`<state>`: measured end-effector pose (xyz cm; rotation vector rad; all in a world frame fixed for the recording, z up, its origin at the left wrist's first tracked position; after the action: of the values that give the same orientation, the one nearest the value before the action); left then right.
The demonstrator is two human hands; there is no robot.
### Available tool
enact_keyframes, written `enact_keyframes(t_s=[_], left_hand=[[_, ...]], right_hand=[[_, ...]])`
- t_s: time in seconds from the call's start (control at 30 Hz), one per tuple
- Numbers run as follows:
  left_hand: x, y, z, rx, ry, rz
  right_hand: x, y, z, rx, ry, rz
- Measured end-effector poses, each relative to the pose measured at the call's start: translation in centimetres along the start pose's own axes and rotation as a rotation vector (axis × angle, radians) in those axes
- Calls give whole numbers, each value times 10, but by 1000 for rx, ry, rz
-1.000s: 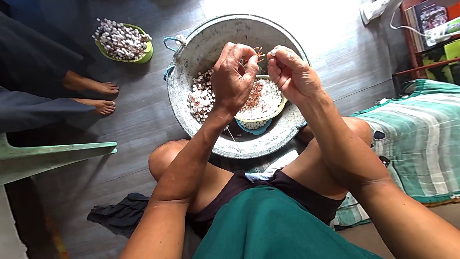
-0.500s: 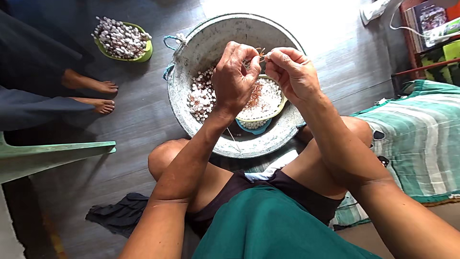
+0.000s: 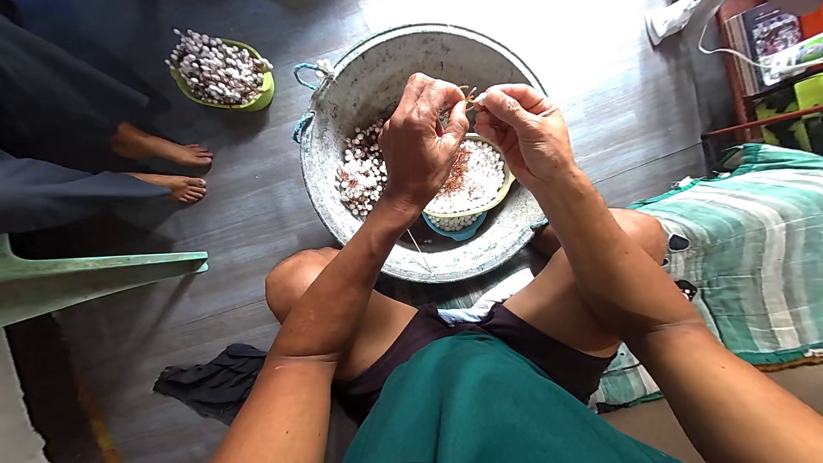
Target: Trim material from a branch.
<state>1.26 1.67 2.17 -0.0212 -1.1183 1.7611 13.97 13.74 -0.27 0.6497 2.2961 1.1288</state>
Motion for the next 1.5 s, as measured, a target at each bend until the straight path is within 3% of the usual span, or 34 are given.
enact_keyframes(t_s=[0.5, 1.17, 1.5], left_hand=[[2, 1, 1, -4, 1, 12], [1, 0, -1, 55, 1, -9], [1, 0, -2, 39, 6, -25]], right_hand=[[0, 1, -1, 41, -39, -93], [1, -2, 0, -13, -10, -10], [1, -1, -3, -176, -29, 170]])
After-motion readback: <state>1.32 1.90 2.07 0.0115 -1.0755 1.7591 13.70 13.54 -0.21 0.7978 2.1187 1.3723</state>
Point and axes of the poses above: each hand's wrist, its own x-axis towards the middle knuckle, its own z-axis out of the back of the hand, y = z × x, the point moved 2 cm from there along x, towards the middle knuckle, and after that the axes turned 6 degrees about -z, right-handed, at the moved point
